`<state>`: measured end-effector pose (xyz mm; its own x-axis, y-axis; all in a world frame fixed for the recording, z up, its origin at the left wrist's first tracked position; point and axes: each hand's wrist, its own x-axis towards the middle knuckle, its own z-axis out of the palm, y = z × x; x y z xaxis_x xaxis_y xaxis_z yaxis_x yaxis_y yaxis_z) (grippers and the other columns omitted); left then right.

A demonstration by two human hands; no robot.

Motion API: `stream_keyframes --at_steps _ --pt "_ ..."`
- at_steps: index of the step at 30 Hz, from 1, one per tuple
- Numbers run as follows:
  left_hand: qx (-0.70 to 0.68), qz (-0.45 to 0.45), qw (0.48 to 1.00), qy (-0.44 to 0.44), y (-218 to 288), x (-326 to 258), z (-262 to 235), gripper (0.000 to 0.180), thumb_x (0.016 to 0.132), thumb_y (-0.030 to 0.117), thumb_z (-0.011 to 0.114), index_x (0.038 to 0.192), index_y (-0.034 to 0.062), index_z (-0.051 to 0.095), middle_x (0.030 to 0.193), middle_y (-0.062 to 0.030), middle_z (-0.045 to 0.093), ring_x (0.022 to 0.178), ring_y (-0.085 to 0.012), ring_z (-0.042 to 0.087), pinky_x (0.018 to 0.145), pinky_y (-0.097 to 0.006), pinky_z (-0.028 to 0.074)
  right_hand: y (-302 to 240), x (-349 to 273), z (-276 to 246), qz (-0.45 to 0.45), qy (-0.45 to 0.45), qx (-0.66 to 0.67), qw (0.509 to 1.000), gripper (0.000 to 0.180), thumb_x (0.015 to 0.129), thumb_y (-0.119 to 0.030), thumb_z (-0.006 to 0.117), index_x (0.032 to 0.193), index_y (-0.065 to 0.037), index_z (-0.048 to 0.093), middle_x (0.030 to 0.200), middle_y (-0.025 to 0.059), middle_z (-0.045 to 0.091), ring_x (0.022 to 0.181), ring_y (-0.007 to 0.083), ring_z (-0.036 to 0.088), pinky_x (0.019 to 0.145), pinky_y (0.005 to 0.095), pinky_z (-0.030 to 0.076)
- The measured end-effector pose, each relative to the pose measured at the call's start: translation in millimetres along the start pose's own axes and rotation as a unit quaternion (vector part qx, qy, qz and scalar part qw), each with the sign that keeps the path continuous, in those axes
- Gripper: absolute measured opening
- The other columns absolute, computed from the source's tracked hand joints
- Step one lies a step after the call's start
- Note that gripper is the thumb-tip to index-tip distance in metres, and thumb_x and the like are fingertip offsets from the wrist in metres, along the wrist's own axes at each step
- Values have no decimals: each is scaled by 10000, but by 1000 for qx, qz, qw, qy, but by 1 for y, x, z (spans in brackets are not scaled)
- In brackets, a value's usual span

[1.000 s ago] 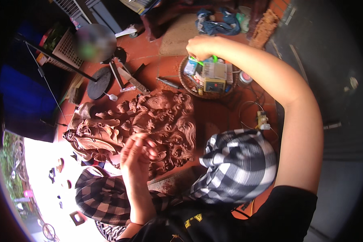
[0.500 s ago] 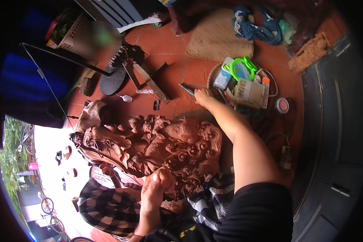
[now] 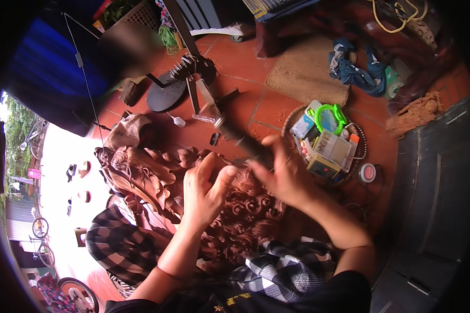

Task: The person carves a large wooden sculpture using a rotary tool and hand tools. They refine details on the surface, apply glue to small components, and adjust parts of the sculpture.

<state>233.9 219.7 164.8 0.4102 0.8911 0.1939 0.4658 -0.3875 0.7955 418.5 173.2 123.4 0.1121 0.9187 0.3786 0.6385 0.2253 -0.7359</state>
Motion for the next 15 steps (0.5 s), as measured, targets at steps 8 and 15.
stream_keyframes --at_steps 8,15 --pt "27 17 996 88 9 -3 29 684 775 507 793 446 24 437 411 -91 451 344 -241 485 379 -364 366 -23 -37 9 -92 12 -132 987 364 787 -134 756 1043 -1 533 861 182 615 768 387 646 646 450 519" --pt "-127 50 990 -36 -7 -2 25 324 803 209 671 589 1 543 479 -148 488 404 -333 508 426 -389 407 -31 -43 17 -59 -55 130 988 440 823 -87 700 1217 16 533 912 212 657 843 350 689 735 408 539"
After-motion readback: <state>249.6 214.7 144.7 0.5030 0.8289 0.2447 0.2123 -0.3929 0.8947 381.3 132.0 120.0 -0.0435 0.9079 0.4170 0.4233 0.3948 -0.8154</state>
